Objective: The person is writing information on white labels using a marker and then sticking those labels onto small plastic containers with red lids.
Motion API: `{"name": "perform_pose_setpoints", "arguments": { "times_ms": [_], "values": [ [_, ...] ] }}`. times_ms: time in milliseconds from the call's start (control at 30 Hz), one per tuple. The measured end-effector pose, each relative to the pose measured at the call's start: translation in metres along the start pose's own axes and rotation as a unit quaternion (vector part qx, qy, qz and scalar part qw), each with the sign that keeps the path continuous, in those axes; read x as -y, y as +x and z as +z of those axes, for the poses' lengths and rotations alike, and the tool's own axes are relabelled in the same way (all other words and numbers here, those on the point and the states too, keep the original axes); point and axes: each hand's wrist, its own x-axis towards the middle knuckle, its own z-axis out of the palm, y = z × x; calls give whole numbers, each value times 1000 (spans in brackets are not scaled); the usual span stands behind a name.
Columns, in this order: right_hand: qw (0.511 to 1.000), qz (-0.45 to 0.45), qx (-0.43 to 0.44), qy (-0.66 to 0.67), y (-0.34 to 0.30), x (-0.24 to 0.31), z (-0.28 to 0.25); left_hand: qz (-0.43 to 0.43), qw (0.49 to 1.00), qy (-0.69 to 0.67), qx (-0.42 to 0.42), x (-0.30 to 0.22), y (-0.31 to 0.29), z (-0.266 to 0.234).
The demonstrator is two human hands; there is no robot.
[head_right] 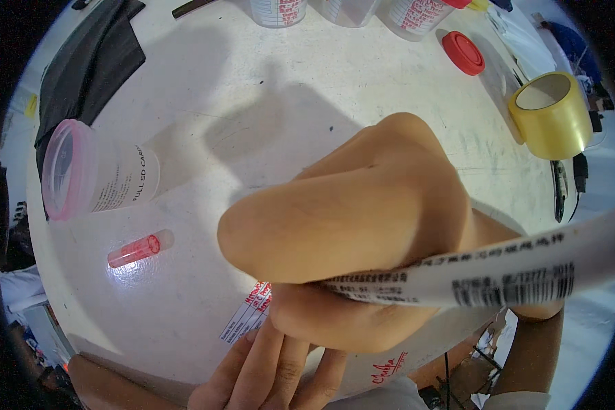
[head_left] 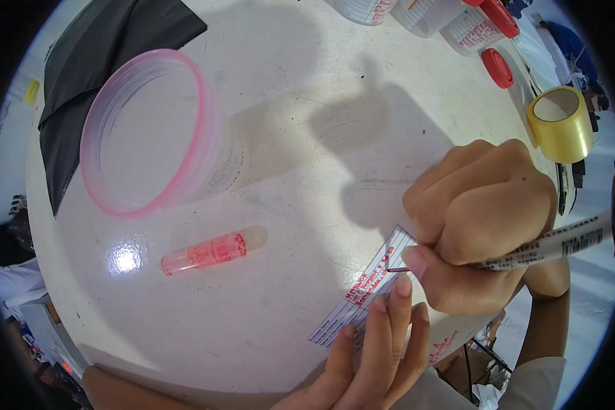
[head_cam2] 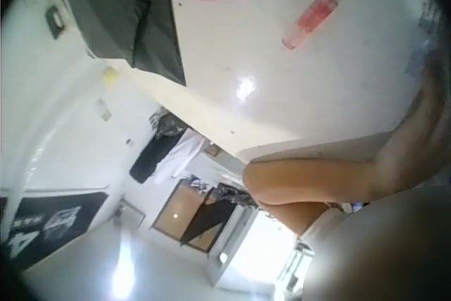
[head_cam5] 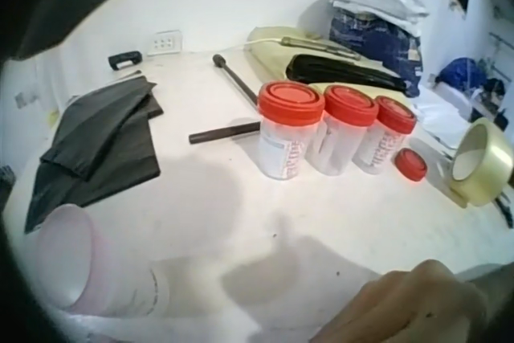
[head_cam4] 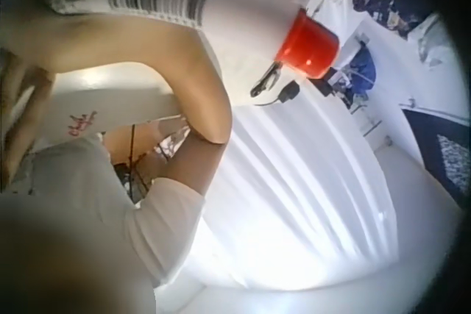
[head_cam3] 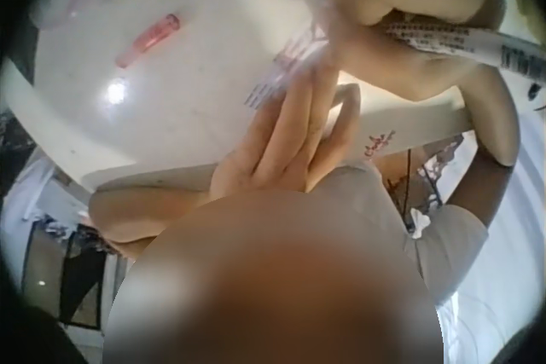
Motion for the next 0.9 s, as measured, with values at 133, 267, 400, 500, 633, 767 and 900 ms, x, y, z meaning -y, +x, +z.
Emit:
{"name": "perform_pose_setpoints", "arguments": {
  "times_ms": [133,267,400,500,633,767,900],
  "values": [
    [1000,7,13,-2,3,-1,-2,-9,999,-28,17,0,0,-1],
    [1000,13,26,-3,2,3,-6,-14,999,-23,25,-3,-1,-2],
    [999,24,37,-10,1,3,-11,-3,1000,-17,18,-3,-2,3],
    [998,42,45,-20,-1,-1,-12,21,1000,-5,17,-4,-1,13],
    [998,32,59,-12,7,6,-15,3,999,1,42,-4,-4,-1],
    [997,41,71,-17,14,8,-9,-11,999,-34,41,-1,-1,-5],
    [995,56,82,-24,5,7,-22,-6,1000,-5,12,0,0,3]
  ]
}}
